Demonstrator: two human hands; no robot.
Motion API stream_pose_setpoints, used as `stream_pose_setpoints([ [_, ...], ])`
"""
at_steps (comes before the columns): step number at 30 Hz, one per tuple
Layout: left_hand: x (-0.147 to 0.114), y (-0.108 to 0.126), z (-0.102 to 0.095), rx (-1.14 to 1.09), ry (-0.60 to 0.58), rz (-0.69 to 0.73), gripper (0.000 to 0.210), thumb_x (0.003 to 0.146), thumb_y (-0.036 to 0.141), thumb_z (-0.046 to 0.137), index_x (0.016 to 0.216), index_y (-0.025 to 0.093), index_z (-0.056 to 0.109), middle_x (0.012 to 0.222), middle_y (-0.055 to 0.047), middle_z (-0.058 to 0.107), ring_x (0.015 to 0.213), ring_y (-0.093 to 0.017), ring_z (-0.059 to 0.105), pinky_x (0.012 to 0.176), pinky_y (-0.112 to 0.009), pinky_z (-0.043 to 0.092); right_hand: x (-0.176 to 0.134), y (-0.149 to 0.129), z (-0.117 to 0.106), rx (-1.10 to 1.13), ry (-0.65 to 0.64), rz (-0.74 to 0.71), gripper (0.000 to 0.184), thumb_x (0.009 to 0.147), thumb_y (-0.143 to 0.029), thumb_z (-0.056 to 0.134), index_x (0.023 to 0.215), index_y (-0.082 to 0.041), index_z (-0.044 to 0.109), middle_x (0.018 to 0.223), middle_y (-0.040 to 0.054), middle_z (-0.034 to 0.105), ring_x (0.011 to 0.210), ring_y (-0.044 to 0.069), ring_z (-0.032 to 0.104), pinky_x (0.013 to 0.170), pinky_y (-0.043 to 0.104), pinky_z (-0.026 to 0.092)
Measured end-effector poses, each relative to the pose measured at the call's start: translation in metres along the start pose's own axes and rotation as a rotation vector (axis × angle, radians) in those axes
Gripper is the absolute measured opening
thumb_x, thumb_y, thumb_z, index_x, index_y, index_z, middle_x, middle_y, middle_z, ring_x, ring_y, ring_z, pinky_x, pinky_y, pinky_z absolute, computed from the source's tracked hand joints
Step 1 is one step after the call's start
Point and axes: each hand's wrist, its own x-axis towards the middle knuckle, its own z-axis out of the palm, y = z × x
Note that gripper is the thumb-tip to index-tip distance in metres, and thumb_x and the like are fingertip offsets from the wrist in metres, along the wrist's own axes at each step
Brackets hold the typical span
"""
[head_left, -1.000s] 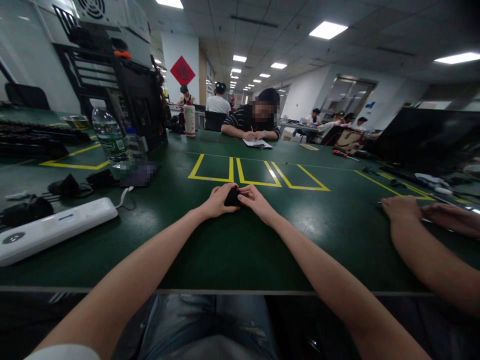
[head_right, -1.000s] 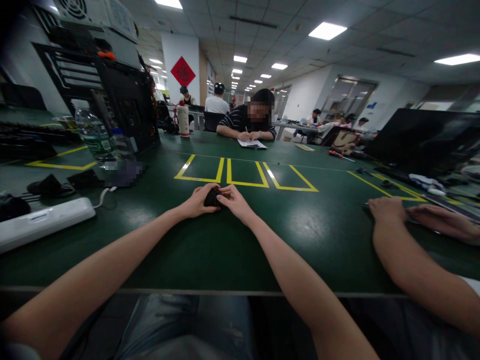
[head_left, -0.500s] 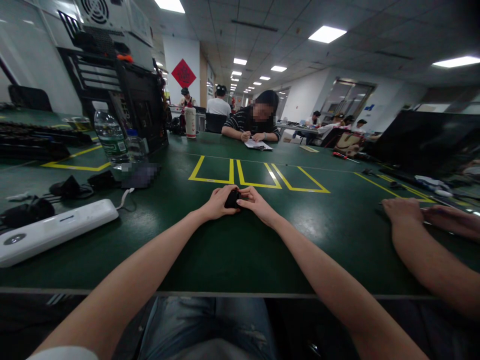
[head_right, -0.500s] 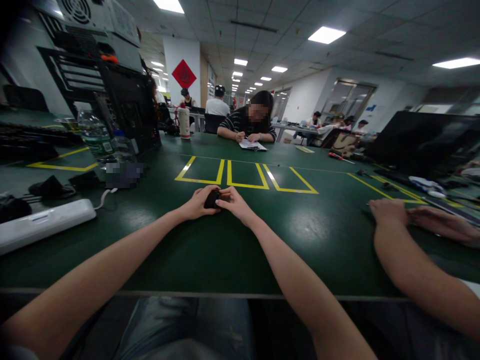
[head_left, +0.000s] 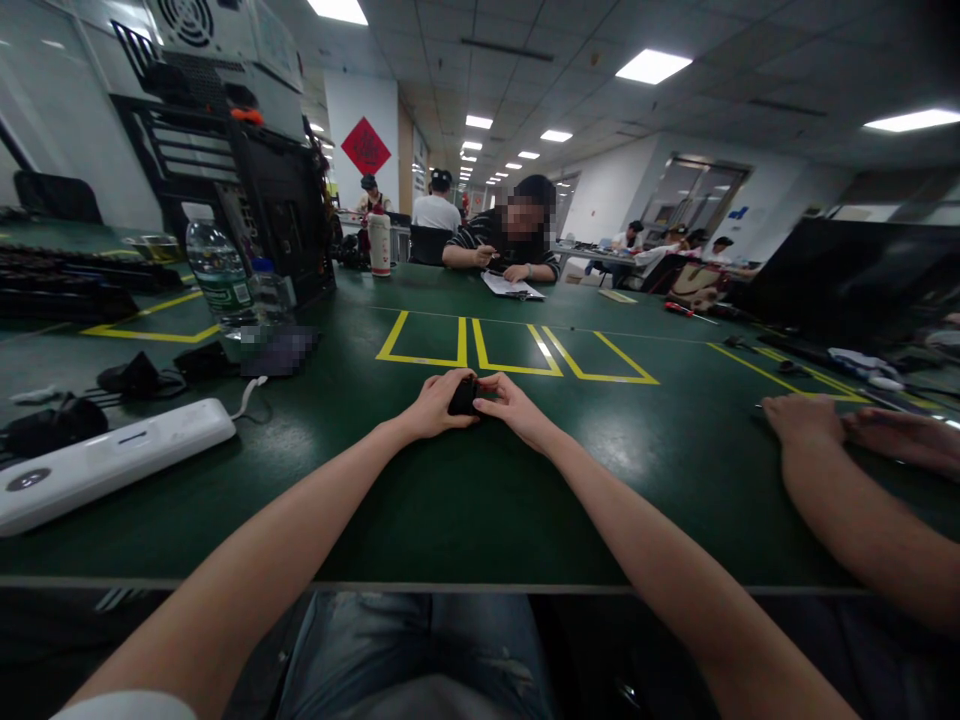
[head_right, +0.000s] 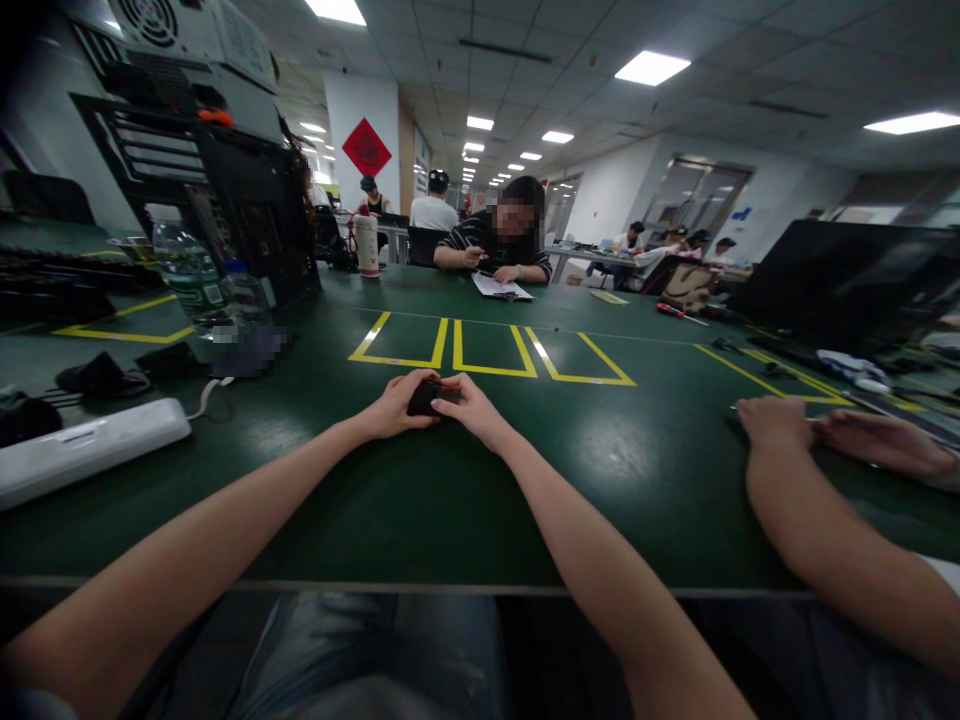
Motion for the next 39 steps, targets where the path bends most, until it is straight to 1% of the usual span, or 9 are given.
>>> stream_pose_setpoints([
  [3,0.0002,-0.0002,0.0000,0.001,-0.001,0.008,0.062,0.068,0.038,0.058,0.120,0.022,0.027,0.120,-0.007,0.041,0.110,-0.024,0.040,0.096,-0.042,0.024,-0.0020,-0.0039,0.0011,0.025,-0.019,-0.007,0.034,0.065,-0.028,0.063,0.093,-0.023,0.046,0.094,0.0011,0.054,0.093,0.015,0.051,0.084,0.034,0.041],
  [7,0.0011,-0.0030,0.0027,0.006,0.009,0.013,0.063,0.067,0.040,0.058,0.119,0.022,0.027,0.119,-0.007,0.042,0.110,-0.024,0.040,0.096,-0.042,0.024,-0.0014,-0.0054,0.0039,0.024,0.026,0.002,0.025,0.069,-0.032,0.058,0.090,-0.022,0.047,0.093,0.0015,0.053,0.091,0.015,0.051,0.083,0.034,0.041],
  [11,0.0018,-0.0053,0.0053,0.008,0.020,0.018,0.064,0.067,0.040,0.059,0.119,0.022,0.027,0.119,-0.007,0.042,0.111,-0.023,0.040,0.096,-0.041,0.024,0.0013,-0.0018,0.0043,-0.005,0.059,0.012,0.029,0.068,-0.033,0.059,0.093,-0.021,0.048,0.094,0.0021,0.053,0.093,0.015,0.050,0.084,0.034,0.040],
  [15,0.0017,-0.0051,0.0051,0.008,0.014,0.017,0.063,0.067,0.039,0.058,0.119,0.022,0.027,0.119,-0.007,0.043,0.111,-0.023,0.040,0.096,-0.041,0.024,0.0013,-0.0004,0.0021,-0.023,0.041,0.020,0.032,0.069,-0.033,0.058,0.097,-0.021,0.049,0.101,0.0036,0.052,0.100,0.016,0.047,0.088,0.035,0.037],
  [20,0.0009,-0.0030,0.0028,0.004,0.015,0.015,0.062,0.068,0.038,0.058,0.119,0.022,0.028,0.118,-0.007,0.042,0.110,-0.023,0.040,0.096,-0.041,0.024,-0.0022,-0.0053,0.0014,0.013,-0.026,-0.011,0.034,0.065,-0.028,0.063,0.095,-0.022,0.047,0.098,0.0021,0.053,0.097,0.016,0.049,0.086,0.035,0.039],
  [25,0.0008,-0.0027,0.0018,-0.011,0.004,0.011,0.061,0.068,0.039,0.058,0.119,0.022,0.028,0.118,-0.007,0.042,0.111,-0.024,0.040,0.096,-0.041,0.023,-0.0020,-0.0069,0.0038,-0.009,0.017,-0.026,0.025,0.070,-0.032,0.058,0.090,-0.022,0.047,0.096,0.0018,0.053,0.095,0.015,0.049,0.085,0.035,0.039],
  [28,0.0010,-0.0029,0.0019,-0.017,0.009,0.008,0.062,0.068,0.039,0.058,0.119,0.022,0.028,0.118,-0.007,0.042,0.110,-0.024,0.040,0.096,-0.042,0.024,-0.0010,-0.0053,0.0043,-0.038,0.033,-0.020,0.027,0.069,-0.032,0.058,0.092,-0.022,0.047,0.096,0.0019,0.052,0.095,0.015,0.049,0.086,0.035,0.039],
  [33,0.0009,-0.0034,0.0023,-0.013,0.008,0.013,0.060,0.069,0.038,0.058,0.119,0.022,0.028,0.118,-0.007,0.043,0.111,-0.023,0.040,0.096,-0.042,0.024,-0.0009,-0.0040,0.0028,-0.045,0.041,0.025,0.033,0.069,-0.033,0.058,0.099,-0.021,0.048,0.103,0.0037,0.051,0.101,0.017,0.046,0.089,0.037,0.037],
  [39,0.0010,-0.0060,0.0047,0.005,0.023,0.027,0.062,0.067,0.037,0.059,0.119,0.022,0.028,0.117,-0.007,0.043,0.110,-0.023,0.041,0.095,-0.041,0.025,-0.0016,-0.0064,0.0031,0.000,-0.009,-0.011,0.034,0.064,-0.026,0.063,0.094,-0.022,0.046,0.096,0.0015,0.053,0.094,0.015,0.050,0.085,0.035,0.039],
])
